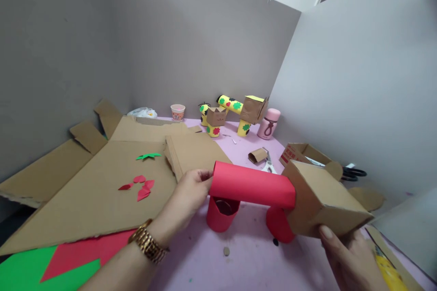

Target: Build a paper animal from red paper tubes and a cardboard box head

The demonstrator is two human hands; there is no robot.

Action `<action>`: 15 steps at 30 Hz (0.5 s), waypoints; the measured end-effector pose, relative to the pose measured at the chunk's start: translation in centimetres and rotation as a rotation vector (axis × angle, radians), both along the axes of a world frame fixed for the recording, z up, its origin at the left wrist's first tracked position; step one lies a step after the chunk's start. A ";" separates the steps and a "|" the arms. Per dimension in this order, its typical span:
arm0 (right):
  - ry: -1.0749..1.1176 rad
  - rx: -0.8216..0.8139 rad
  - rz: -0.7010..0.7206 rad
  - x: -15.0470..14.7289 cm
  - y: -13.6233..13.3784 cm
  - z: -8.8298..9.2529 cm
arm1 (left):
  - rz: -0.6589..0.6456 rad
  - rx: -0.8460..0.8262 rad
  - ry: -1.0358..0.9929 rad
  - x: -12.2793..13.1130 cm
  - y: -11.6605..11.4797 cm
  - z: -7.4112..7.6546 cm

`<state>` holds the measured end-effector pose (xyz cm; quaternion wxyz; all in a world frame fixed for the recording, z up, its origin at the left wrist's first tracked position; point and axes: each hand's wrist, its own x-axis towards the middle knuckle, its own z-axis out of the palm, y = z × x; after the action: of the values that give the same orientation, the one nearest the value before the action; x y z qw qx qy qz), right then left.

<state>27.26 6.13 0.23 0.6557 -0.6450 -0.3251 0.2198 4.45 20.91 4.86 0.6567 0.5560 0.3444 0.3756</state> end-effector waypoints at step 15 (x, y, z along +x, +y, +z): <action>0.140 0.223 0.131 2.4 -0.1 -1.8 | 0.077 -0.093 -0.136 -0.7 0.6 1.2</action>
<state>29.64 6.01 -1.59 0.7286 -0.5286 -0.3425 0.2693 3.77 21.56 6.10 0.6889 0.4845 0.3373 0.4207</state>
